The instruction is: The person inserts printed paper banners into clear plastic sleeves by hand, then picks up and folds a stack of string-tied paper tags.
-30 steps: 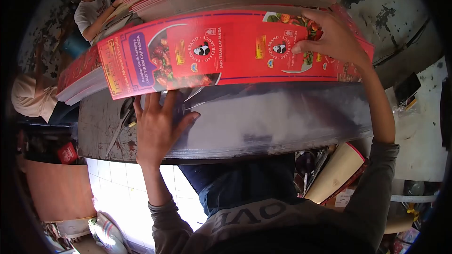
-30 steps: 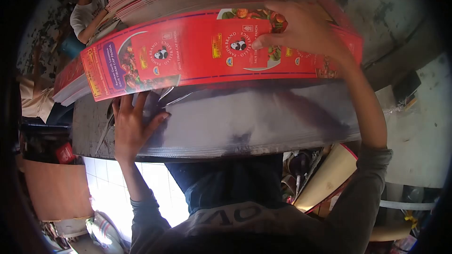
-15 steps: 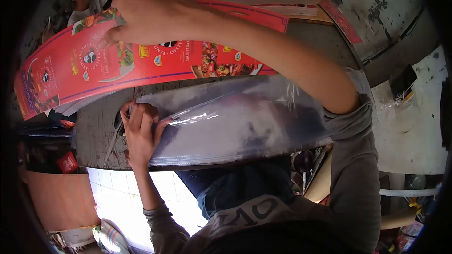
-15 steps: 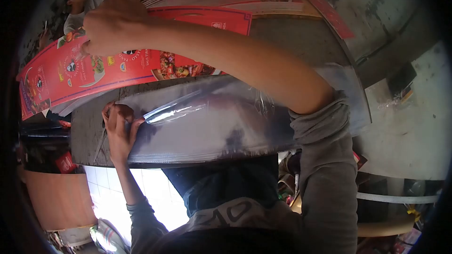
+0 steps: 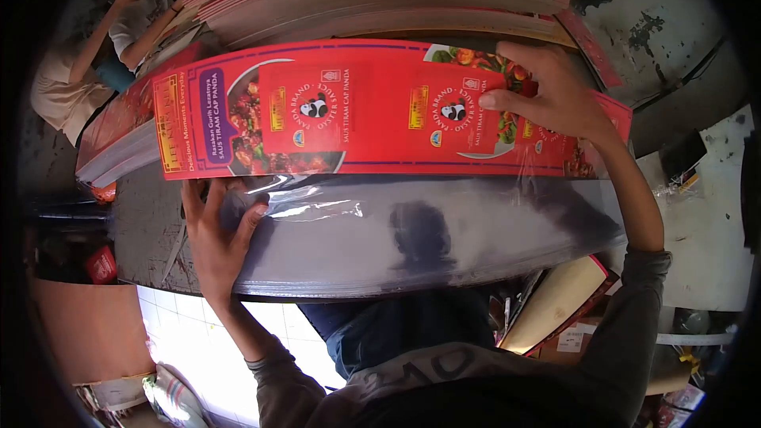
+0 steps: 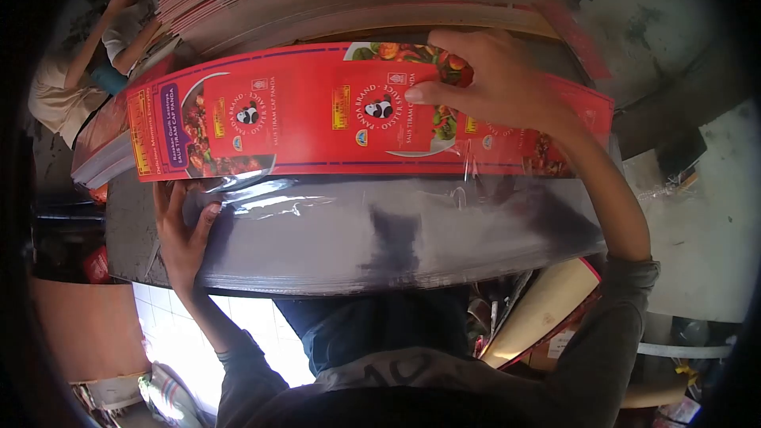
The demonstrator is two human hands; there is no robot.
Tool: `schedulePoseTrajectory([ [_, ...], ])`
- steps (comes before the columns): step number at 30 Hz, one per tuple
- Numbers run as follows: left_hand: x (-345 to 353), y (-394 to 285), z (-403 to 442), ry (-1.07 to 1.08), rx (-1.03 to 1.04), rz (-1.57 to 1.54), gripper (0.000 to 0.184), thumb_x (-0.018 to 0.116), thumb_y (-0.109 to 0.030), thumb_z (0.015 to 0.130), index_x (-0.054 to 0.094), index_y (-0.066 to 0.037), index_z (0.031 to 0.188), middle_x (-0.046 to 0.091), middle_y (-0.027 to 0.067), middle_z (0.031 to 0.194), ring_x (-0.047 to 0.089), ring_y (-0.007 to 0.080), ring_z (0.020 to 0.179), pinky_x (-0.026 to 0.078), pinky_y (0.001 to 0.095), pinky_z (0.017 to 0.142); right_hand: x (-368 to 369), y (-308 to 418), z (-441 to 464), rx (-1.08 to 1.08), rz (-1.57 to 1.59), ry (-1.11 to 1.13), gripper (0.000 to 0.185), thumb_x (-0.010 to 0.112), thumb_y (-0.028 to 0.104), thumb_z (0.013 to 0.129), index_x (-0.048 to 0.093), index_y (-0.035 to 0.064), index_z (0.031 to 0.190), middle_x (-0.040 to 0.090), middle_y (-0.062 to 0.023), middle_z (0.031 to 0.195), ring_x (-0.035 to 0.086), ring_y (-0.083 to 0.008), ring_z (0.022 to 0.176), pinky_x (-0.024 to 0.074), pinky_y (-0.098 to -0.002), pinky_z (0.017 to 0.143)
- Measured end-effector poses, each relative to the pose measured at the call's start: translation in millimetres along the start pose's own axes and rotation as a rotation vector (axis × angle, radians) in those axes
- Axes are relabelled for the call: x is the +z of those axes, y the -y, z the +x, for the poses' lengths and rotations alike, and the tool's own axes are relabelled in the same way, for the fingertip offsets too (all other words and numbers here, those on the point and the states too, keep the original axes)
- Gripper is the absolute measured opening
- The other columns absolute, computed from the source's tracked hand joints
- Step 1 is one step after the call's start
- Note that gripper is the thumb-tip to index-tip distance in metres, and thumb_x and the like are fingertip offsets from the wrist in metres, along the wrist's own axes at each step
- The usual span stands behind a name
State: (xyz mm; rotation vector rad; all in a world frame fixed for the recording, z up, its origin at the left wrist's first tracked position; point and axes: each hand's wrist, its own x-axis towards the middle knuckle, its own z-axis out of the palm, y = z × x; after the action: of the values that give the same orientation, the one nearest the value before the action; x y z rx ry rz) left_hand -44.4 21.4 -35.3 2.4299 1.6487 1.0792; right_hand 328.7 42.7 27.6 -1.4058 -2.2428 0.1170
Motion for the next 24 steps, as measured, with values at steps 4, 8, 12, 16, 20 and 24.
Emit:
schedulePoseTrajectory([
  [4,-10.3,10.0,9.1,0.125,-0.06,-0.182,0.043,0.07,-0.033,0.07,0.052,0.001,0.089,0.047,0.0112,0.096,0.048,0.02,0.081,0.041,0.0316,0.07,-13.8,-19.1,-24.7,0.094,0.056,0.006,0.048,0.068,0.044,0.069,0.051,-0.0001,0.074,0.044,-0.012,0.057,0.043,-0.0259,0.052,0.0353,-0.0342,0.05],
  [8,-22.1,30.9,13.4,0.276,-0.235,-0.498,0.023,0.063,-0.02,0.079,0.048,-0.002,0.084,0.05,0.0043,0.075,0.045,0.0118,0.069,0.036,0.0228,0.064,-7.0,-26.6,-29.9,0.075,-0.095,0.045,0.047,0.069,0.043,0.069,0.052,0.0002,0.075,0.044,-0.0125,0.056,0.042,-0.0256,0.051,0.0332,-0.0339,0.048],
  [12,-25.6,51.8,27.7,0.475,-0.322,-0.734,0.021,0.055,-0.007,0.084,0.04,-0.004,0.098,0.054,0.0023,0.069,0.048,0.0082,0.062,0.038,0.0211,0.058,-2.4,-30.2,-29.0,0.097,-0.103,0.074,0.046,0.069,0.043,0.068,0.052,0.0003,0.075,0.043,-0.0129,0.056,0.042,-0.026,0.049,0.0325,-0.0346,0.047],
  [16,-22.8,52.3,40.9,0.487,-0.304,-0.776,0.026,0.055,-0.006,0.084,0.035,-0.004,0.101,0.06,0.0079,0.065,0.052,0.0083,0.057,0.038,0.0205,0.055,0.9,-29.1,-28.7,0.016,-0.118,-0.009,0.046,0.07,0.042,0.068,0.051,0.0003,0.073,0.042,-0.0117,0.053,0.041,-0.0249,0.048,0.0321,-0.0342,0.046],
  [20,-13.1,54.4,36.4,0.373,-0.355,-0.813,0.025,0.056,-0.008,0.083,0.035,-0.004,0.096,0.061,0.0107,0.067,0.053,0.0093,0.057,0.039,0.0204,0.054,0.9,-22.7,-29.3,0.119,-0.112,-0.031,0.043,0.072,0.039,0.066,0.052,0.0015,0.073,0.041,-0.0093,0.052,0.04,-0.022,0.044,0.0325,-0.0323,0.044],
  [24,-8.8,63.1,31.2,0.36,-0.349,-0.832,0.026,0.058,-0.012,0.083,0.034,-0.004,0.091,0.062,0.0121,0.069,0.055,0.0104,0.057,0.041,0.0209,0.054,2.1,-22.2,-31.9,0.135,-0.061,-0.062,0.04,0.075,0.033,0.064,0.054,0.0019,0.078,0.045,-0.0073,0.054,0.039,-0.017,0.043,0.035,-0.0282,0.043],
])
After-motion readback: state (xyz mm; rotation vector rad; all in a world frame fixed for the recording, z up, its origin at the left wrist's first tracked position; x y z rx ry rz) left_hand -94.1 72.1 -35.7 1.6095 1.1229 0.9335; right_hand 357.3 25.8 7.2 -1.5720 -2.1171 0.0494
